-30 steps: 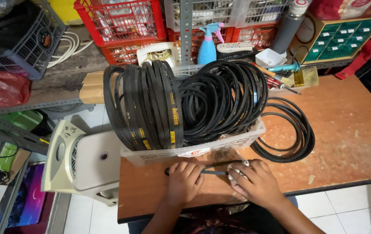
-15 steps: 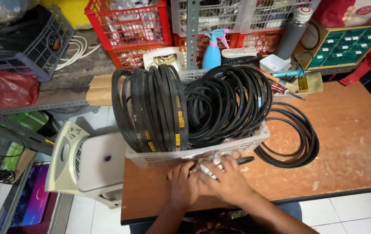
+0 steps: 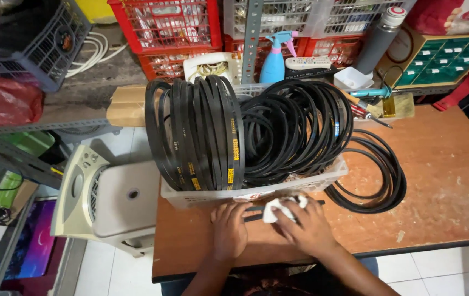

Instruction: Cleaning individual black rubber belts by wiping them thoroughly with a white cloth at a workbench.

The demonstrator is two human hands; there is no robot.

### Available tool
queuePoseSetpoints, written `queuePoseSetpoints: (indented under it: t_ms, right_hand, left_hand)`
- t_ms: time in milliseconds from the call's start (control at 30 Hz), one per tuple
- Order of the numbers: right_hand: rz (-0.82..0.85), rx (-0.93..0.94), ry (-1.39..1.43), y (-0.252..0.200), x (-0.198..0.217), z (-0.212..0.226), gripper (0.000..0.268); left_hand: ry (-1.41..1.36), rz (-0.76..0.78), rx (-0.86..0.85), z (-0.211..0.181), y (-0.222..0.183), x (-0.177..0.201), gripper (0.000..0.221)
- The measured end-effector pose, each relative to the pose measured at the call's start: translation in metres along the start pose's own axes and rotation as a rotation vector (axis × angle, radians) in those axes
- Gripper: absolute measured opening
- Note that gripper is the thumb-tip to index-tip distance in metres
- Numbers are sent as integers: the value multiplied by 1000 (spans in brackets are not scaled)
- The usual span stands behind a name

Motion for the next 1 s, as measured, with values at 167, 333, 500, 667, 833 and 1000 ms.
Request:
queuePoseSetpoints:
  t_ms: [167,333,500,667,833,1000]
  right_hand:
    - [49,-175,-32,-40,-3,-34,52]
    - [75,-372,112,-31,15,-55,38]
    - [67,-432,315,-37,17,-61,39]
    - [202,-513,368,-58,5,-58,46]
    - [204,-636,380,-55,7,-58,38]
    - [312,-692,286,-78,-13,-64,27]
  left_hand:
    - [-79,42,2,-2,1,-4,39]
    - [-87,18,-3,-4,2,2,36]
    - [-128,25,-13,-3,-1,4,38]
    - [-117,-38,-5,4,-3,7,35]
    - [-106,17,-22,-2,-5,1,36]
    - [-38,1,-9,9,-8,-8,40]
Point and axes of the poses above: each hand's wrist, its own y-axis towards the middle knuckle, its own x-axis out of the back of the hand, z = x × y, the point moved 6 cm from there along y, towards the middle knuckle, and after that the axes turned 13 degrees about -y, right-handed, at the moved point
